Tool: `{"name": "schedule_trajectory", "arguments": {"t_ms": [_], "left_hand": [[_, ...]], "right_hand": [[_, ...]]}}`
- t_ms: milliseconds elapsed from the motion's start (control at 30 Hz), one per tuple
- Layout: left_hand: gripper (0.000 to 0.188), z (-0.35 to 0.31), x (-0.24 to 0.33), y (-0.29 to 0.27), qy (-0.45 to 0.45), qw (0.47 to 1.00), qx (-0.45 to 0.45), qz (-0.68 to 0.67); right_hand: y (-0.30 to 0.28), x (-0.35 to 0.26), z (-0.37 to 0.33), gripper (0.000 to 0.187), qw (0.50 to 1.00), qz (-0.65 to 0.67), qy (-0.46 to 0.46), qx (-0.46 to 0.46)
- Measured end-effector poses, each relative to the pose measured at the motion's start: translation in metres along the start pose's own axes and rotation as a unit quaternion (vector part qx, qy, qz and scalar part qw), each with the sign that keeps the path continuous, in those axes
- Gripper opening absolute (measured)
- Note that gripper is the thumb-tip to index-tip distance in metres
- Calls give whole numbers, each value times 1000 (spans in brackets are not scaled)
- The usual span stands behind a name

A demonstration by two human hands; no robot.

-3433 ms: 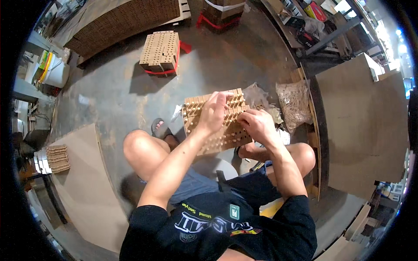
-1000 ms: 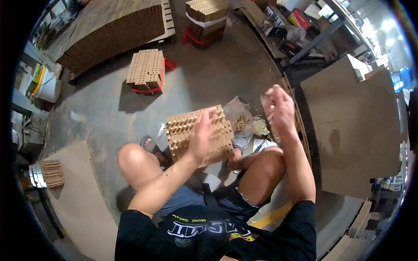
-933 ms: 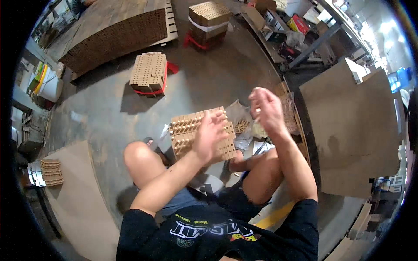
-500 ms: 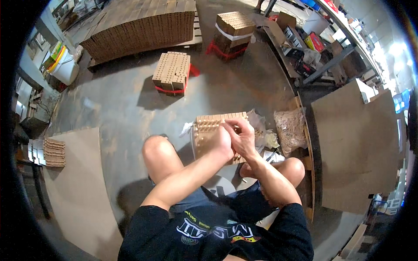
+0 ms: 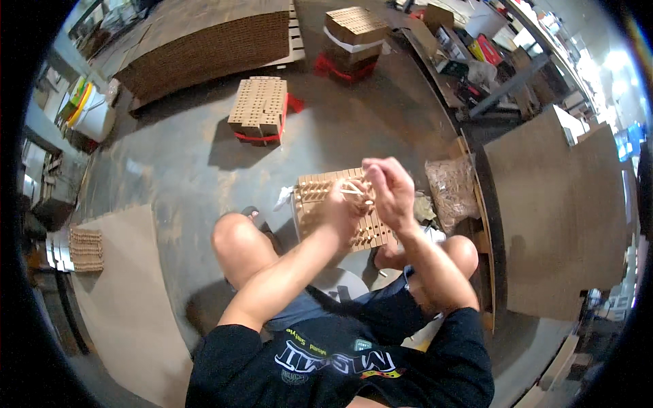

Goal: The person inserts small wooden pegs into the joints of a wooden lattice structure by hand while sitting on the floor in a workshop.

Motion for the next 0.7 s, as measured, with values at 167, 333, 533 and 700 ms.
{"name": "schedule_trajectory", "arguments": {"t_ms": [167,333,533,700], "left_hand": [[33,20,10,-40,-8,987,62,-148],[32,14,21,-42,11,991,0,-132],[34,5,20,-43,4,997,-10,-76],[32,9,17,-40,0,996,-25,-82]], "right_hand": [[-36,20,25,19,989,-14,86,-121],[-53,66,3,16,958,-156,172,-170],[-30,74,-13,16,959,-178,36,-218],[-25,74,-19,13,955,-201,-10,-219]]}}
Point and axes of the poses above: each hand's wrist, its own z-axis towards the middle knuckle, its own y-axis out of the palm, x = y × z, the point moved 10 cm from there along z, towards the middle knuckle, and after that the axes turned 2 degrees about x, right-handed, at the moved point
